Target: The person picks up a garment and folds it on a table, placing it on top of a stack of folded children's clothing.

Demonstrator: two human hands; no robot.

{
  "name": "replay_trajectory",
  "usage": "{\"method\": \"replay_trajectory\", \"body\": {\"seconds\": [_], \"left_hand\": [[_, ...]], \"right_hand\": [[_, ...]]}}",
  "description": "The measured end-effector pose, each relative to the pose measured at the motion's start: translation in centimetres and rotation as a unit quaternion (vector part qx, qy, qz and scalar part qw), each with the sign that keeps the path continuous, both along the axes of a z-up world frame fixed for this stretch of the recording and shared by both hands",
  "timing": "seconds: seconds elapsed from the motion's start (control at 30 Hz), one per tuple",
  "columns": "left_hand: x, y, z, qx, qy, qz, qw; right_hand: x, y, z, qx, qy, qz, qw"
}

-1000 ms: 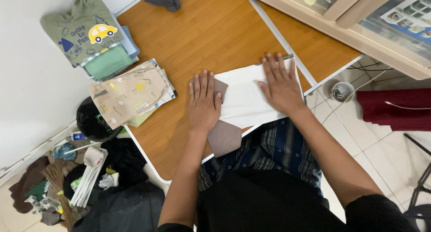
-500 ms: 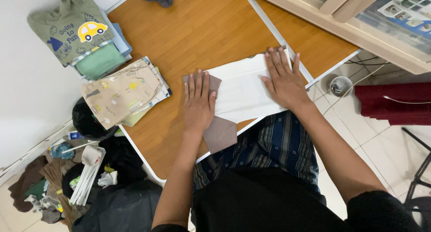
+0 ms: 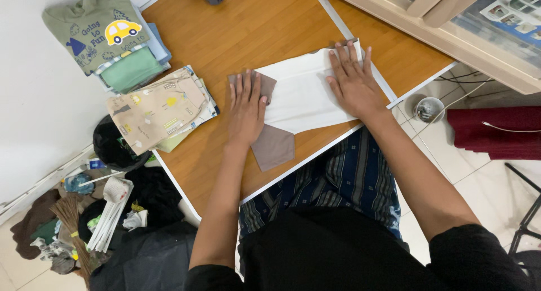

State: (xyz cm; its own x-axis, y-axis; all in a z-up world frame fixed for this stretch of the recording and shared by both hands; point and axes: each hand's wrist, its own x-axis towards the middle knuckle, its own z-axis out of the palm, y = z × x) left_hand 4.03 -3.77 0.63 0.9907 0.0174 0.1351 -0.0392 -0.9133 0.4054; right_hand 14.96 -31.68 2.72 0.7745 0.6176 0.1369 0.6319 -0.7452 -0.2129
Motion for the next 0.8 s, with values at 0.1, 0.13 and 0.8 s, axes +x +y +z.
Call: {"method": "replay_trajectory", "body": {"seconds": [0.1,0.13,0.8], "left_hand": [[-2.3,0.3,1.1,-0.125,-0.07,-0.021,0.989],[-3.4,0.3,1.6,-0.126,-0.068,-0.02,0.99],[-12.4,-1.6,6.1,-0.195,-0.03,-0.092,0.976]], "right_hand": [[-2.4,0.4,0.7,0.061,-0.023,0.039,0.997],[-3.4,0.4,0.9,0.06,-0.021,0.04,0.997],[-11.6,5.4,1.0,0.202,0.17,0.224,0.938]]}}
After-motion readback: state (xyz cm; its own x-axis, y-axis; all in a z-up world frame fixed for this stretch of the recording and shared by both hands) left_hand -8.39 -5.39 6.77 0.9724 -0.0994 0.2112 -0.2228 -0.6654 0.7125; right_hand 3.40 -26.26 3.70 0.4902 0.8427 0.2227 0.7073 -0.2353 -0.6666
